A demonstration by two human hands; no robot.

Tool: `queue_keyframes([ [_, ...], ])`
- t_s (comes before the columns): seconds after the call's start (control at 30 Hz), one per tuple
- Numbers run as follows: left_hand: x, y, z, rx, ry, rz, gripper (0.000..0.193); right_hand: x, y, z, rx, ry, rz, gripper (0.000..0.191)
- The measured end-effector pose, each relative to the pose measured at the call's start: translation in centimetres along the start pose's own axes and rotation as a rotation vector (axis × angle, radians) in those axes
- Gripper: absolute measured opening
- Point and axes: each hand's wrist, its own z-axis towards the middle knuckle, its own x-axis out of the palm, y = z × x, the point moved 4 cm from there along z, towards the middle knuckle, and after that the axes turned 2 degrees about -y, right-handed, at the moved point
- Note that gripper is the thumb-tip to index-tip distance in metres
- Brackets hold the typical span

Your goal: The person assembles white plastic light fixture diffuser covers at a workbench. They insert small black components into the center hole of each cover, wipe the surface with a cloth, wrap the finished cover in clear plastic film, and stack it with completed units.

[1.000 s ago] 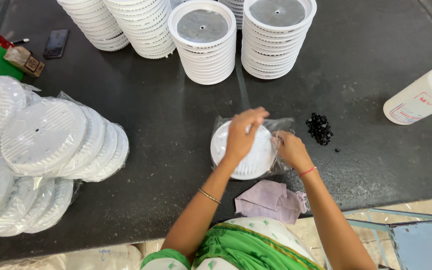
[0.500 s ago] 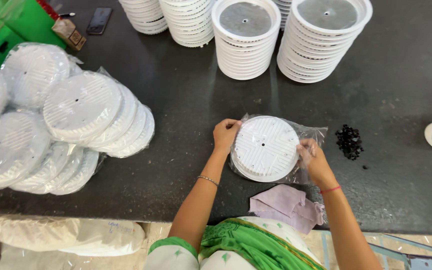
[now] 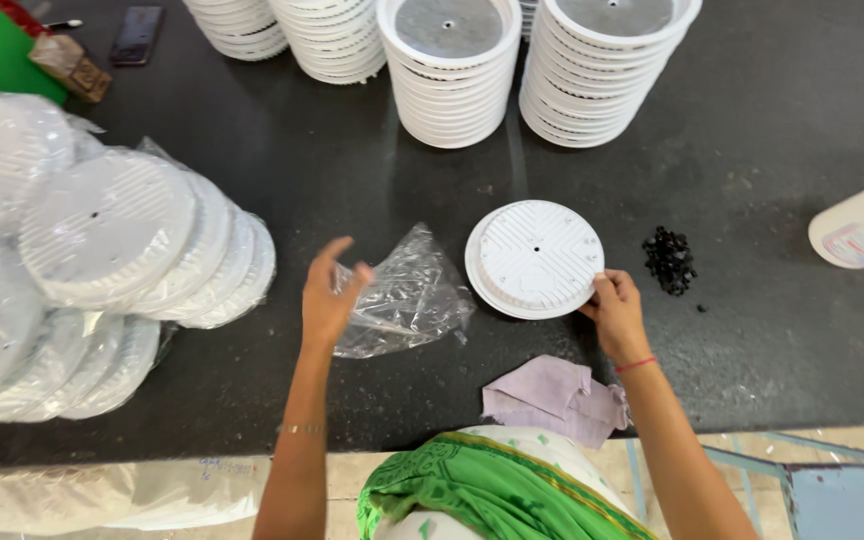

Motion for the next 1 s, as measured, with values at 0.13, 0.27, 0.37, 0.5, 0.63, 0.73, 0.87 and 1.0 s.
queue_keyframes([
  [0.13,1.0,-3.3,-3.9,0.143,0.280,0.601,0.060,0.6,-0.8,0.0,-0.006,-0.011,-0.039,0.025],
  [0.27,2.0,-1.8,-4.7,0.263,0.180,0.660,0.030,1.5,-0.6,-1.8,-0.042,-0.015,-0.160,0.023],
  [0.37,3.0,0.3,-4.1,0.364,0.060,0.554,0.018,1.7,0.8,-4.0,-0.157,0.061,-0.322,0.023],
  [0.5,3.5,1.9,-3.3,0.291,-0.130,0.250,0.019,-2.5,5.0,-6.0,-0.431,-0.232,-0.623,0.022],
  [0.63,3.9,1.5,-3.0,0.287,-0.173,0.368,0.036,-9.6,8.6,-6.6,-0.692,-0.544,-0.905,0.018],
  [0.73,4.8,1.1,-2.7,0.293,-0.158,0.502,0.028,-12.7,7.8,-5.9,-0.633,-0.590,-0.933,0.020],
  [0.87,6.2,0.2,-2.6,0.363,-0.175,0.549,0.007,-13.9,6.2,-5.1,-0.602,-0.600,-0.951,0.017],
  [1.0,7.6,-0.4,-3.2,0.411,-0.191,0.660,0.030,-12.6,7.3,-5.1,-0.633,-0.588,-1.130,0.012],
])
